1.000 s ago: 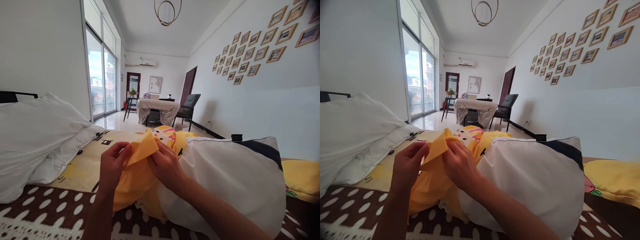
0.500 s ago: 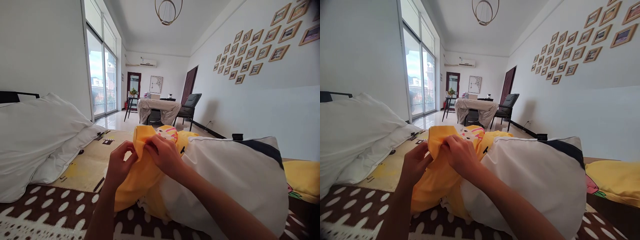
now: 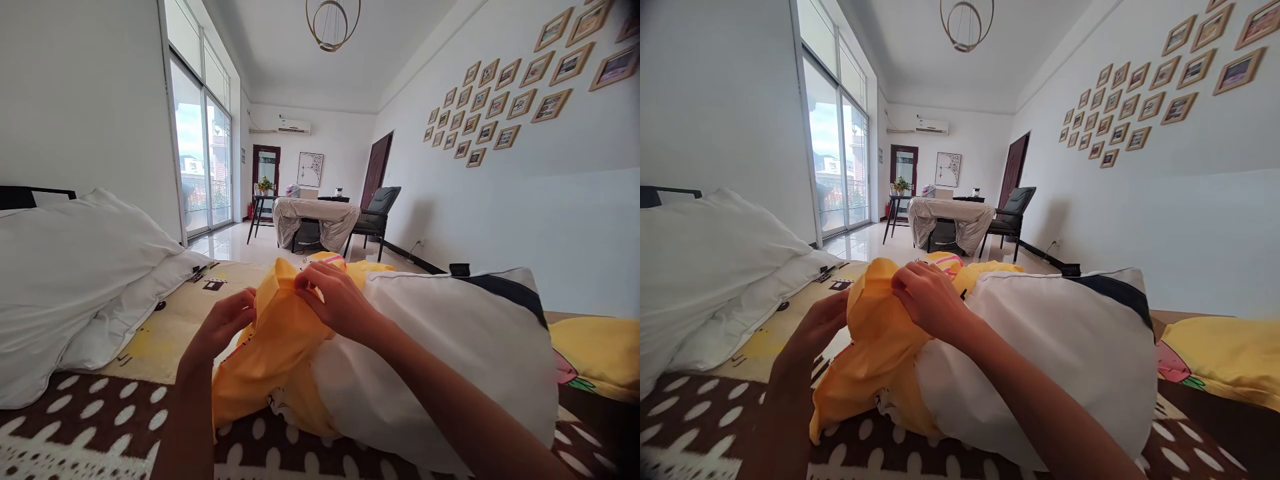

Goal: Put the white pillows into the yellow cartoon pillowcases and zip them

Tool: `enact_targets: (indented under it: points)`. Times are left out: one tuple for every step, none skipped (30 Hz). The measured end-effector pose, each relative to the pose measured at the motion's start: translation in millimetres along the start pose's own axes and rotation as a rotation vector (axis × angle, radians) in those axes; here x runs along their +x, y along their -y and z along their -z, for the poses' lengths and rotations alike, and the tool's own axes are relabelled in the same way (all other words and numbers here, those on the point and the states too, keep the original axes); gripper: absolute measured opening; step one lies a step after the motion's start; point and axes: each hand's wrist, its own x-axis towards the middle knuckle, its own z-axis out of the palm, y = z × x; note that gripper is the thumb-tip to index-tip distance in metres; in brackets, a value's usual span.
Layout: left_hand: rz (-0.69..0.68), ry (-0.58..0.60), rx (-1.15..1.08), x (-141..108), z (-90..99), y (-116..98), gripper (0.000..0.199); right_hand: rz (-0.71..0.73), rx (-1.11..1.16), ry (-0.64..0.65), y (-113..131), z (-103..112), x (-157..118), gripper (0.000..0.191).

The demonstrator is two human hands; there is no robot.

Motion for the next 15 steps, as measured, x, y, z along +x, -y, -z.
enact_targets:
  points:
    - [0.010,-0.006,-0.024,0.5,-1.8,0.8,0.028,0.001,0.011,-0.021,-3.1,-1.9,-1.3,0.009]
    - [0.014,-0.012,-0.040,1.0,-3.3,1.7,0.029,-0.006,0.029,-0.048,-6.3,-4.2,-2.6,0.009]
    - [0.011,-0.018,-0.054,1.3,-4.2,2.7,0.029,-0.012,0.047,-0.070,-9.1,-6.7,-3.5,0.008]
    - [0.006,-0.018,-0.067,1.4,-4.6,3.9,0.028,-0.013,0.055,-0.078,-11.5,-9.2,-3.9,0.006]
    - [0.001,-0.009,-0.074,1.3,-4.6,5.2,0.027,-0.011,0.048,-0.076,-13.1,-11.6,-3.6,0.005]
    - [-0.005,0.005,-0.076,1.2,-4.4,6.3,0.025,-0.010,0.027,-0.065,-14.1,-13.7,-2.6,0.006]
    - [-0.011,0.020,-0.071,1.1,-4.2,7.3,0.024,-0.015,0.004,-0.054,-14.5,-15.3,-0.9,0.013]
    - [-0.016,0.037,-0.064,1.2,-4.4,8.0,0.022,-0.039,-0.010,-0.042,-14.7,-16.6,1.4,0.022]
    - [-0.019,0.045,-0.057,1.4,-5.0,8.4,0.022,-0.082,-0.001,-0.025,-14.7,-17.5,3.9,0.031]
    - [-0.020,0.042,-0.056,1.9,-6.1,8.4,0.022,-0.135,0.035,0.009,-14.9,-18.2,6.4,0.039]
    - [-0.020,0.031,-0.061,2.6,-7.8,8.1,0.022,-0.187,0.090,0.056,-15.4,-18.7,8.5,0.042]
    - [-0.022,0.011,-0.067,3.5,-9.9,7.3,0.022,-0.234,0.147,0.104,-16.0,-19.3,9.9,0.040]
    - [-0.029,-0.007,-0.071,4.6,-12.5,6.4,0.024,-0.270,0.199,0.140,-16.8,-19.9,10.6,0.033]
    - [-0.042,-0.021,-0.069,5.6,-15.2,5.2,0.026,-0.292,0.238,0.160,-17.6,-20.4,10.5,0.023]
    - [-0.054,-0.023,-0.052,6.5,-18.0,4.0,0.028,-0.302,0.263,0.161,-18.3,-20.6,10.0,0.014]
